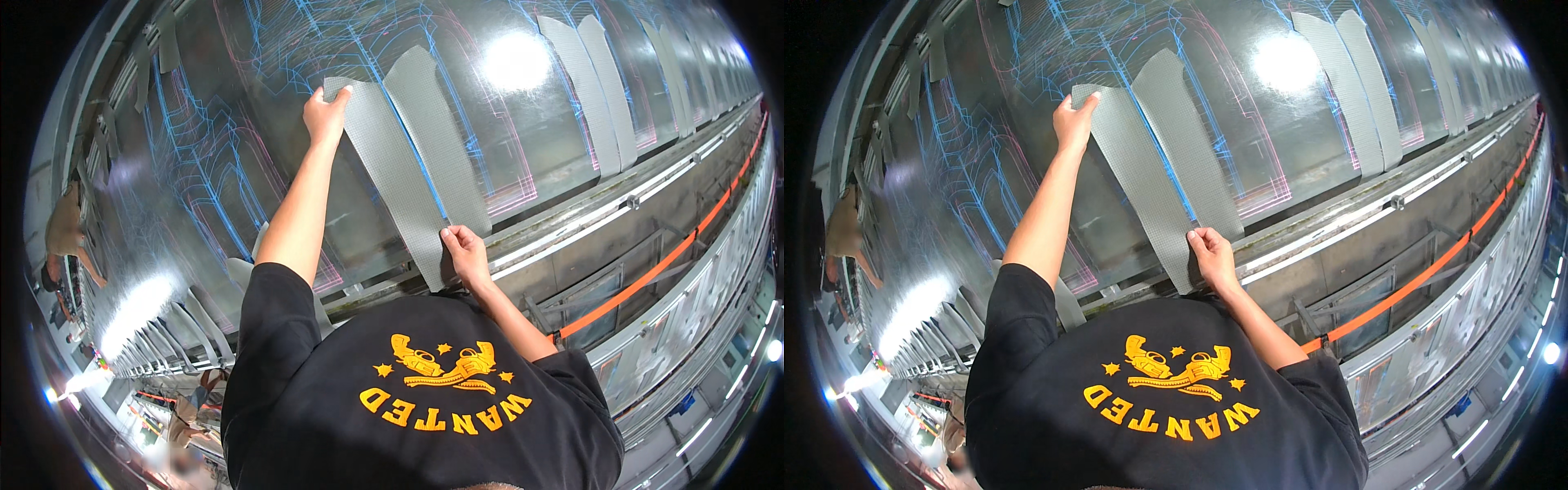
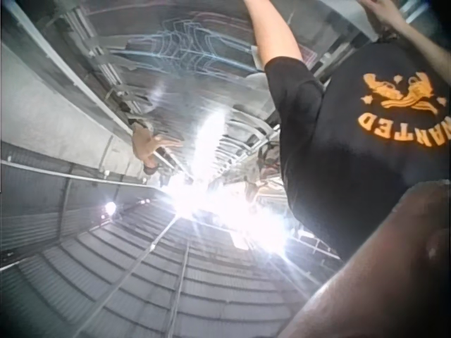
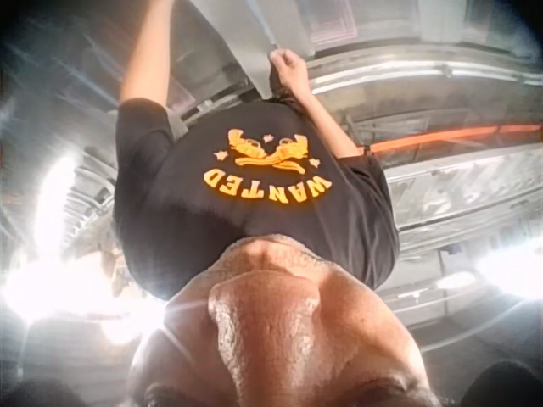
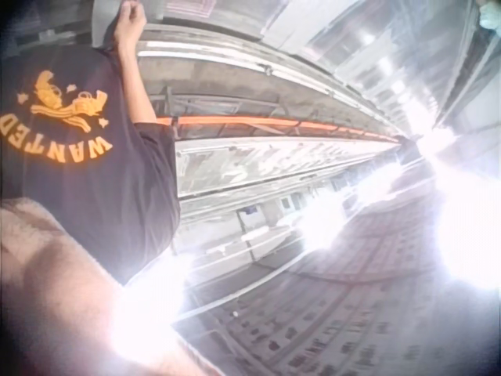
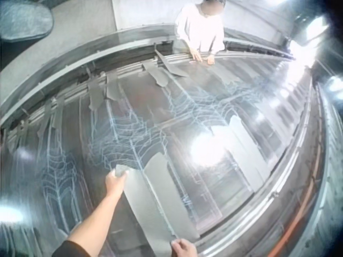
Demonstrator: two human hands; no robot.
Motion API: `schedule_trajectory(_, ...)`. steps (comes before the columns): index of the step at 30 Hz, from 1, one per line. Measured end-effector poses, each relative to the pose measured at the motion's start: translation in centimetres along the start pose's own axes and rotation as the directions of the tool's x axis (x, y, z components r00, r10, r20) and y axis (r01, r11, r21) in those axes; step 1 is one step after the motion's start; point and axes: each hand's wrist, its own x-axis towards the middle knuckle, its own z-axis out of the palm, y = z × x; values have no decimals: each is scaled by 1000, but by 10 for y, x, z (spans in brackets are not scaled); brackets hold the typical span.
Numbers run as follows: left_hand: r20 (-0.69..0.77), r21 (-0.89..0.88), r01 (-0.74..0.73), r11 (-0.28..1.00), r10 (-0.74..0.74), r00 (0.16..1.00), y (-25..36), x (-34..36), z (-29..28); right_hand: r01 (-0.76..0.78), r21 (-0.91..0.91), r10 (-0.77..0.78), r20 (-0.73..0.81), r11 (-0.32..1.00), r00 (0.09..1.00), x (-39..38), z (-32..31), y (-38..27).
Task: The person applies strips of gray textured protective film to a large, curved, reflective metal surface. They align the film with blue and pink guide lines projected onto the surface, smooth it down with their hands, and repeat the process for multiple sections along the length of the panel.
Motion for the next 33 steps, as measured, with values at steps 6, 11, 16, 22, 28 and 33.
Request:
schedule_trajectory(6, -32, 115, -35, 993, 39, 999, -2, 6, 0, -8, -47, 8, -1, 999, 1000, 6, -1, 1)
schedule_trajectory(11, -45, 35, -36, 999, 37, 998, -13, 9, 1, -13, -43, 12, -10, 999, 1000, 7, -1, 1)
schedule_trajectory(16, -17, 62, -11, 998, 12, 1000, -4, 7, 2, -37, -87, 35, -22, 996, 999, 9, -2, -1)
schedule_trajectory(22, -27, 46, 2, 999, -1, 1000, -14, 10, 3, -46, -40, 46, -18, 998, 999, 12, 1, 2)
schedule_trajectory(28, -14, 36, -15, 999, 16, 1000, -12, 11, 2, -58, -64, 57, -22, 996, 998, 13, -1, 0)
schedule_trajectory(33, -4, 58, 16, 998, -16, 1000, -11, 10, 4, -71, -50, 70, -29, 996, 997, 16, -1, 3)
